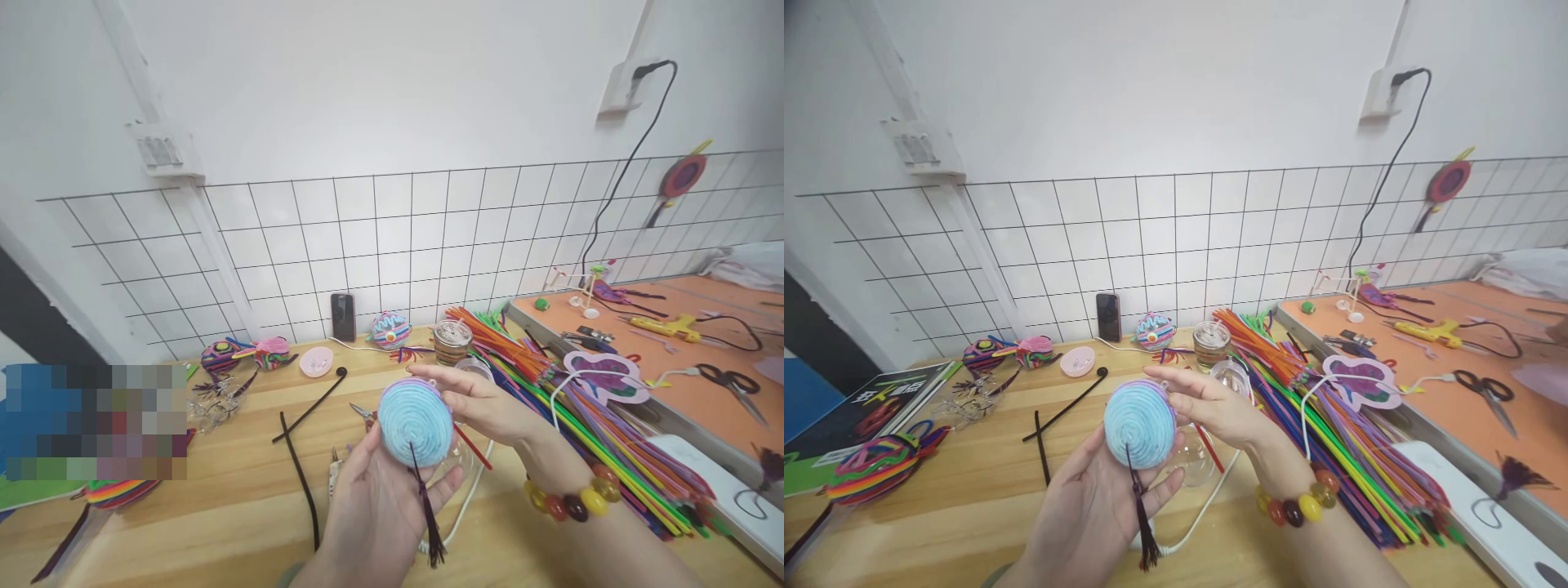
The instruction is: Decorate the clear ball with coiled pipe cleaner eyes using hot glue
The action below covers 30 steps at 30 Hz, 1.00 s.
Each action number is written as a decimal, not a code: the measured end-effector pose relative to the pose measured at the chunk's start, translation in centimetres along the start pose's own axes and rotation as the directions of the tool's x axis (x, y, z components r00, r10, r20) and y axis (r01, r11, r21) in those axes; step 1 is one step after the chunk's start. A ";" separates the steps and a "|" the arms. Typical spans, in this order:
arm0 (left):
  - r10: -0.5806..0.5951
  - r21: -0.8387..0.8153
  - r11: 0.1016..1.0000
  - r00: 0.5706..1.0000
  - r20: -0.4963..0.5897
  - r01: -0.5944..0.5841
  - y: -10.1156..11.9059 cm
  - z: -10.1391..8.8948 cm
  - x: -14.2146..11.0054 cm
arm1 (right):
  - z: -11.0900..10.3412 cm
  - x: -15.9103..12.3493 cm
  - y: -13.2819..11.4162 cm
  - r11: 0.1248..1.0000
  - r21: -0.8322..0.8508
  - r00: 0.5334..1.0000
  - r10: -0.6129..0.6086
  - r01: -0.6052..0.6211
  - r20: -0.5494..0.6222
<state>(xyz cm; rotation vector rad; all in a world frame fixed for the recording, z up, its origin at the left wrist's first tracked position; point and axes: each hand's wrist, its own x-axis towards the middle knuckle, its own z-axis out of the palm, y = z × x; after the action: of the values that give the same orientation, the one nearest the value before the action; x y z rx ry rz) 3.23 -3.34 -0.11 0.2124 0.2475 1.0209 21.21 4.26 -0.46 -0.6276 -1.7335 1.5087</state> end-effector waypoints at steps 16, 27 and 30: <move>0.007 -0.006 1.000 0.998 -0.065 -0.007 -0.4 -0.1 0.0 | -0.2 0.1 0.3 1.000 0.005 1.000 -0.019 0.019 0.014; 0.014 -0.020 1.000 1.000 -0.025 -0.014 -0.6 -0.3 -0.2 | -0.3 -0.2 -0.2 0.997 0.048 0.997 -0.055 0.052 0.060; 0.007 -0.011 1.000 1.000 0.023 -0.007 -0.5 -0.4 -0.1 | -0.2 -0.2 -0.5 0.997 0.030 0.994 -0.077 0.075 0.075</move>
<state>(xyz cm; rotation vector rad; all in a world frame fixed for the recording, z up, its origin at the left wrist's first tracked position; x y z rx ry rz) 3.49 -3.71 -0.59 0.2152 0.2202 1.0261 21.57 4.09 0.03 -0.4903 -1.7707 1.5188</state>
